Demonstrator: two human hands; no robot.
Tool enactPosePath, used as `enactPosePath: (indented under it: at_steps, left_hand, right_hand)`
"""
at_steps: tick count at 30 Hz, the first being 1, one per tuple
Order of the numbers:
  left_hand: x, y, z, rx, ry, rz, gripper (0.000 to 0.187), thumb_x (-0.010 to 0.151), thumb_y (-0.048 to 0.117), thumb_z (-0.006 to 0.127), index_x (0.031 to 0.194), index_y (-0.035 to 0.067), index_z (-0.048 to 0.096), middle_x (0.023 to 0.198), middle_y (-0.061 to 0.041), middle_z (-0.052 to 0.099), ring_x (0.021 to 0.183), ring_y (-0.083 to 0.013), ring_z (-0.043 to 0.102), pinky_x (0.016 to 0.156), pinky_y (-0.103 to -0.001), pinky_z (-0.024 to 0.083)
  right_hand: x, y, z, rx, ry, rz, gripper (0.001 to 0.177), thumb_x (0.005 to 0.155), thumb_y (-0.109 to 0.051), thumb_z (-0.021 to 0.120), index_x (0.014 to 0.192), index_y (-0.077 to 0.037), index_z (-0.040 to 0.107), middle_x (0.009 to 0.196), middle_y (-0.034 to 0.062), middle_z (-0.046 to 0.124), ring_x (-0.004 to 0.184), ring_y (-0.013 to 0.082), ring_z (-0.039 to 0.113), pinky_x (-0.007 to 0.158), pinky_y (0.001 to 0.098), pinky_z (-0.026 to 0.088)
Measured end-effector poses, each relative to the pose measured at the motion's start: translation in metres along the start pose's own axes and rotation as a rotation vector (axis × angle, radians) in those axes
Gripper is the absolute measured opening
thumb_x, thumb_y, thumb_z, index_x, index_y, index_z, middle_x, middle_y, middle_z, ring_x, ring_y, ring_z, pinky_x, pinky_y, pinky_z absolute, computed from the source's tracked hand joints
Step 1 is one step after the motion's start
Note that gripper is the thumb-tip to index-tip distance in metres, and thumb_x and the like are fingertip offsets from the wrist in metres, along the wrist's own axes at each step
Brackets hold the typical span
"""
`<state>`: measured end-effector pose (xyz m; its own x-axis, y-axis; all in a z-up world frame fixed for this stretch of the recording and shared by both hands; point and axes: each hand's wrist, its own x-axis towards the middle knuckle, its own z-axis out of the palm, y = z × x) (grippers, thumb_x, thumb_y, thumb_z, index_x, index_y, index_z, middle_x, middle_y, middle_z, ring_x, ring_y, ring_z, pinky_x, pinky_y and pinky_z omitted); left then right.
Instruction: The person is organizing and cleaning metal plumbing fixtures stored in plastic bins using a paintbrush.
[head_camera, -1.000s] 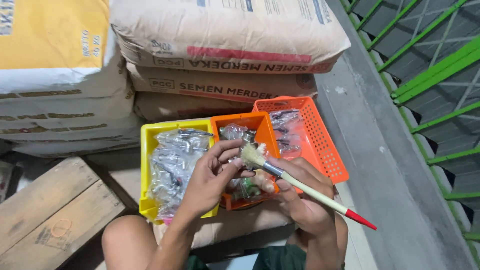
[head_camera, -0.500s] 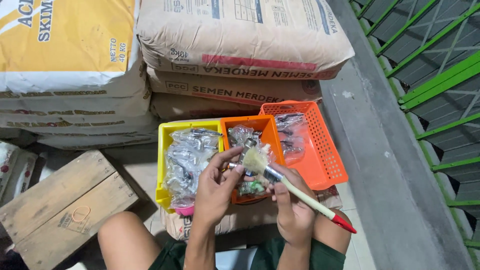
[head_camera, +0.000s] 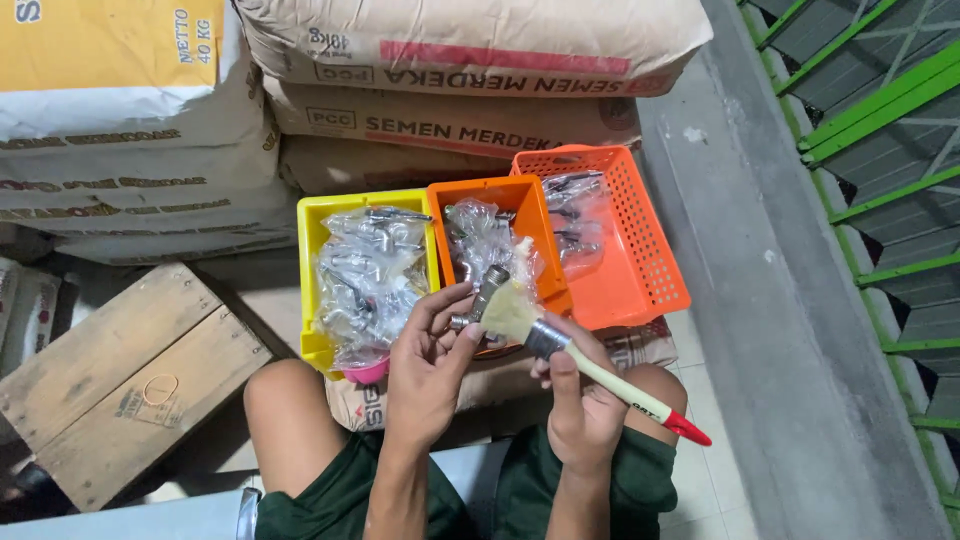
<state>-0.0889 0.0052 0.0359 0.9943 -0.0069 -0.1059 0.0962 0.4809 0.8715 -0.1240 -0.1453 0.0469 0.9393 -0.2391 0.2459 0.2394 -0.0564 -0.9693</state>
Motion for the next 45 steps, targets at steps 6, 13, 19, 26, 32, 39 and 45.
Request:
enactPosePath:
  at_steps: [6, 13, 19, 26, 32, 39, 45]
  left_hand:
    - [-0.008, 0.015, 0.002, 0.107, 0.018, 0.023, 0.037, 0.092, -0.001, 0.065, 0.128, -0.005, 0.067, 0.105, -0.011, 0.071, 0.083, -0.0107, 0.062, 0.074, -0.02, 0.051]
    - [-0.005, 0.019, -0.004, 0.051, -0.058, 0.054, 0.041, 0.094, -0.002, 0.063, 0.135, -0.003, 0.063, 0.105, -0.01, 0.07, 0.084, -0.0114, 0.064, 0.076, -0.022, 0.055]
    - [0.019, 0.014, -0.008, 0.058, 0.024, 0.17, 0.04, 0.095, 0.003, 0.066, 0.132, -0.01, 0.06, 0.099, -0.017, 0.066, 0.08, -0.0206, 0.068, 0.077, -0.041, 0.064]
    - [0.016, 0.011, -0.005, -0.038, 0.102, 0.142, 0.038, 0.095, 0.006, 0.068, 0.129, -0.009, 0.065, 0.105, -0.018, 0.067, 0.087, -0.0198, 0.068, 0.082, -0.043, 0.067]
    - [0.01, 0.007, -0.016, 0.01, 0.058, 0.116, 0.041, 0.095, 0.004, 0.065, 0.135, -0.007, 0.062, 0.112, -0.02, 0.066, 0.097, -0.0227, 0.067, 0.091, -0.046, 0.064]
    - [0.006, -0.004, -0.019, -0.042, 0.101, 0.056, 0.044, 0.093, 0.003, 0.069, 0.134, -0.009, 0.058, 0.104, -0.02, 0.074, 0.09, -0.0202, 0.071, 0.087, -0.043, 0.065]
    - [0.002, -0.006, -0.024, -0.043, 0.131, 0.054, 0.037, 0.092, -0.002, 0.068, 0.127, -0.012, 0.064, 0.101, -0.024, 0.073, 0.089, -0.0237, 0.071, 0.084, -0.043, 0.067]
  right_hand:
    - [-0.007, -0.004, 0.0, 0.094, 0.006, 0.027, 0.04, 0.103, -0.017, 0.055, 0.134, 0.008, 0.059, 0.097, 0.0125, 0.065, 0.077, 0.0139, 0.061, 0.066, 0.0219, 0.049]
    - [0.006, -0.009, 0.002, 0.015, -0.01, -0.033, 0.035, 0.103, -0.009, 0.055, 0.134, 0.008, 0.058, 0.107, 0.0158, 0.068, 0.081, 0.0124, 0.06, 0.067, 0.0194, 0.053]
    - [0.027, 0.001, 0.01, -0.032, -0.106, -0.16, 0.032, 0.1, -0.015, 0.06, 0.122, 0.004, 0.072, 0.069, 0.0121, 0.067, 0.067, 0.0137, 0.064, 0.058, 0.0237, 0.057]
    - [0.025, 0.0, 0.03, 0.011, 0.043, -0.135, 0.034, 0.104, -0.019, 0.057, 0.131, -0.002, 0.068, 0.076, 0.0112, 0.068, 0.07, 0.0117, 0.063, 0.058, 0.0212, 0.057]
    - [0.019, 0.008, 0.026, 0.081, -0.018, -0.024, 0.033, 0.102, -0.018, 0.059, 0.129, -0.002, 0.071, 0.074, 0.0117, 0.069, 0.069, 0.0139, 0.067, 0.056, 0.0221, 0.057]
    - [0.011, 0.009, 0.016, 0.067, -0.131, 0.028, 0.032, 0.099, -0.02, 0.062, 0.123, -0.004, 0.075, 0.07, 0.0137, 0.067, 0.067, 0.0187, 0.07, 0.056, 0.0271, 0.059]
    - [0.02, 0.017, 0.008, 0.003, -0.008, -0.037, 0.036, 0.104, -0.021, 0.056, 0.133, -0.002, 0.067, 0.075, 0.0105, 0.067, 0.073, 0.0129, 0.065, 0.06, 0.021, 0.057]
